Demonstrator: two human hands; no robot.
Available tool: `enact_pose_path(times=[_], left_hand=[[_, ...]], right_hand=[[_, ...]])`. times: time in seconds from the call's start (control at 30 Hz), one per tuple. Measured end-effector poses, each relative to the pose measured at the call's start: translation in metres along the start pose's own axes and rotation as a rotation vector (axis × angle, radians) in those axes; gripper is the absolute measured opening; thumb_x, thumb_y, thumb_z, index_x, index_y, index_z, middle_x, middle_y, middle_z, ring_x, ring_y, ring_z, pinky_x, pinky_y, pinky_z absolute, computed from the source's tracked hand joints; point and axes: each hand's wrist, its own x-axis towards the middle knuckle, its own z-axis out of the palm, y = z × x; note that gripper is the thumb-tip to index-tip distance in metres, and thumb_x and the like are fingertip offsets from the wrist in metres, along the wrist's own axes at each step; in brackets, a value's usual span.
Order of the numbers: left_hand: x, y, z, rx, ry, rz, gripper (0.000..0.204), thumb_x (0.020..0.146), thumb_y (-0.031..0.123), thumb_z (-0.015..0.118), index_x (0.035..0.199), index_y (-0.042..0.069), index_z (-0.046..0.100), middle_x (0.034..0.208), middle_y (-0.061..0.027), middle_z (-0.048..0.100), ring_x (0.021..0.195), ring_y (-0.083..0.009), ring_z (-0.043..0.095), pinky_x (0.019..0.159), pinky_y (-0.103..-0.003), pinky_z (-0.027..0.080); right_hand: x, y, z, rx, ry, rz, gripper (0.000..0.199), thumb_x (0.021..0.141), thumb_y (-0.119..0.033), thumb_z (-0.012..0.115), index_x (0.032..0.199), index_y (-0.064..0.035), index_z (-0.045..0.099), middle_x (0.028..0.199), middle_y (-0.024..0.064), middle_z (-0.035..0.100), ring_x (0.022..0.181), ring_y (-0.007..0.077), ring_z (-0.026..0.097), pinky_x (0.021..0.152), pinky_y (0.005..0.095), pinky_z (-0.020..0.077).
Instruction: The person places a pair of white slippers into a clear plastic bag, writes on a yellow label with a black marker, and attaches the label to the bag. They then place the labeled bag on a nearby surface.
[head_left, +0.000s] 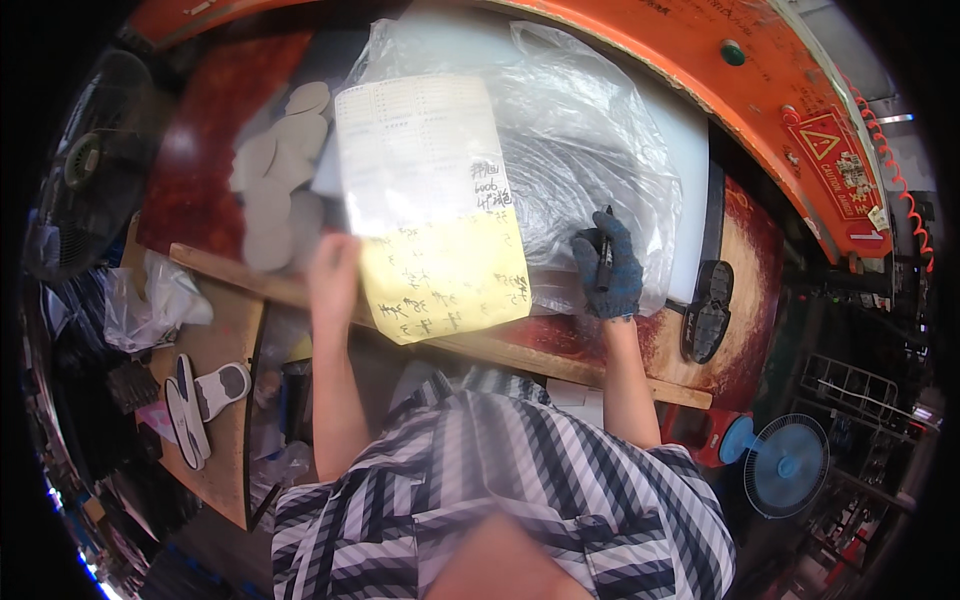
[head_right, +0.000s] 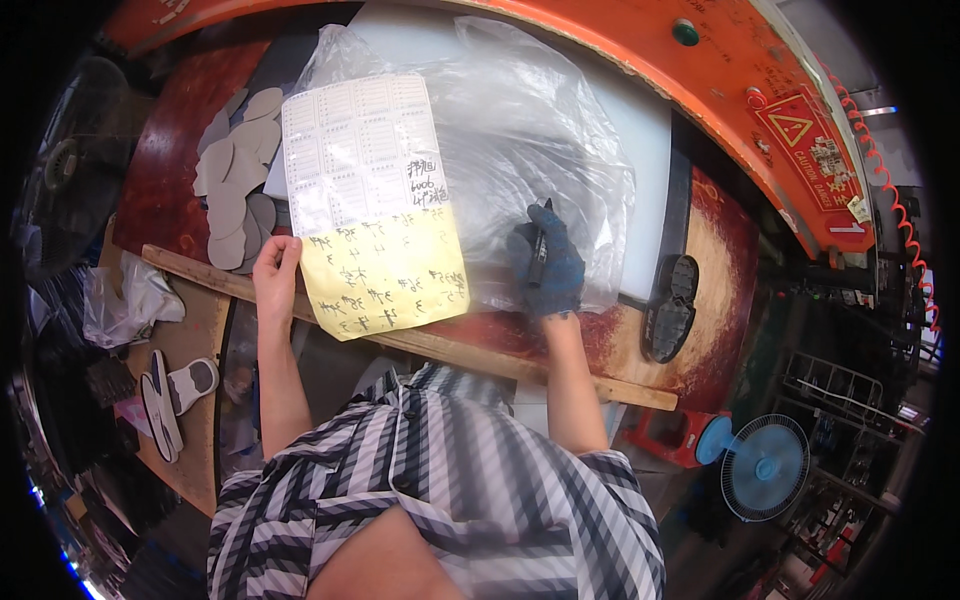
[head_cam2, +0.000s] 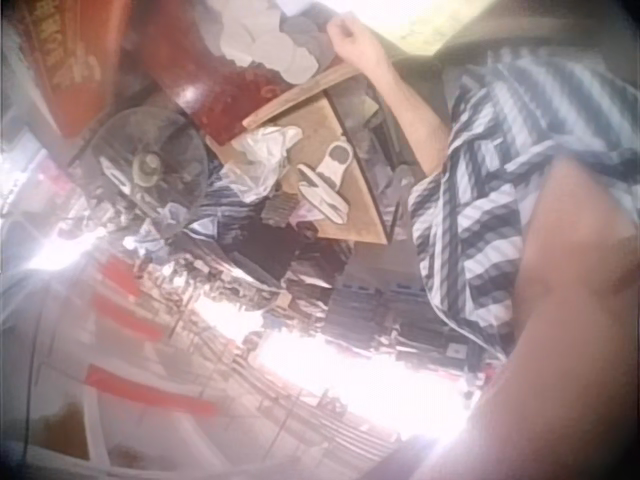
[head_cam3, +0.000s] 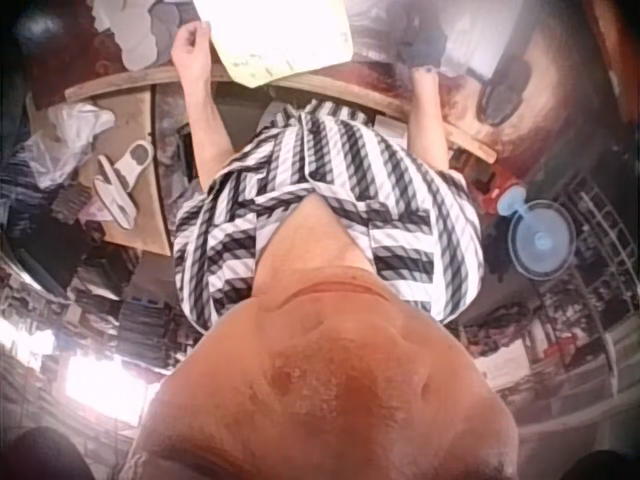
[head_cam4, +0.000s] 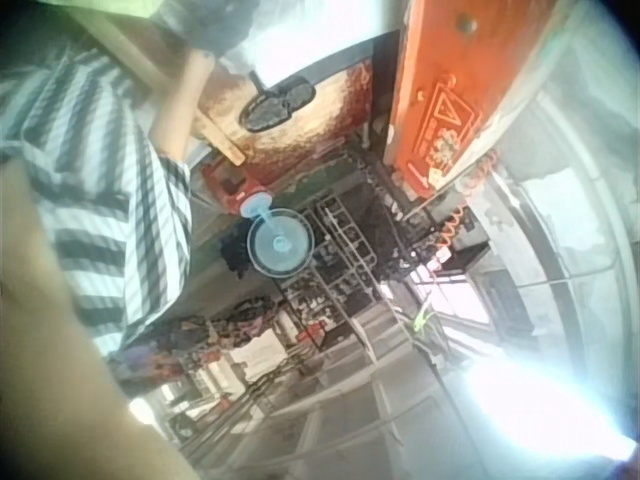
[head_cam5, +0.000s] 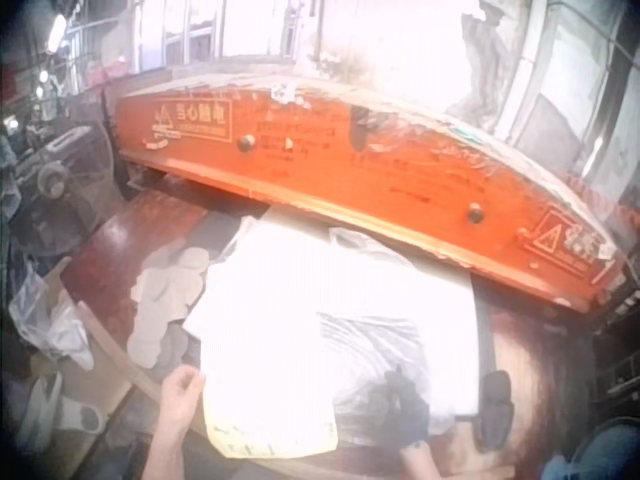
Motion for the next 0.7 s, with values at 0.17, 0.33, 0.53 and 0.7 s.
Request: enact_pose_path(times=[0.17,0.33,0.53,0.7], left_hand=[[-0.004,0.018,0.001,0.138,0.158,0.037,0.015,0.088,0.016,0.062,0.093,0.002,0.06,0.083,-0.0009,0.058,0.078,-0.009,0.051,0.071,-0.023,0.042],[-0.013,0.08,0.026,0.565,0.354,0.593,0.024,0.078,0.01,0.067,0.101,0.006,0.064,0.092,-0.0079,0.06,0.087,-0.022,0.055,0.076,-0.032,0.045],[-0.012,0.118,0.125,0.488,-0.303,0.851,0.021,0.074,0.025,0.071,0.091,0.013,0.069,0.082,-0.004,0.059,0.08,-0.023,0.056,0.068,-0.034,0.045],[0.014,0.095,0.157,0.874,-0.464,0.614,0.043,0.071,0.035,0.072,0.109,0.015,0.064,0.085,-0.0054,0.057,0.083,-0.0236,0.056,0.071,-0.037,0.045]], right_hand=[[0.009,-0.004,-0.004,0.54,-0.006,0.145,0.033,0.093,-0.018,0.051,0.122,-0.0014,0.049,0.09,0.0093,0.061,0.084,0.0145,0.06,0.072,0.0263,0.0496],[0.043,-0.008,-0.022,0.533,0.017,0.215,0.026,0.089,-0.023,0.055,0.104,-0.0024,0.058,0.08,0.007,0.061,0.066,0.0135,0.059,0.061,0.0261,0.049],[0.078,0.028,0.005,1.273,-0.21,0.42,0.025,0.087,-0.026,0.058,0.092,-0.0021,0.059,0.071,0.01,0.06,0.059,0.0192,0.055,0.057,0.031,0.047],[0.095,0.082,0.032,0.962,0.209,0.352,0.022,0.087,-0.025,0.058,0.09,-0.0031,0.059,0.069,0.0083,0.058,0.059,0.0205,0.054,0.056,0.0327,0.0473]])
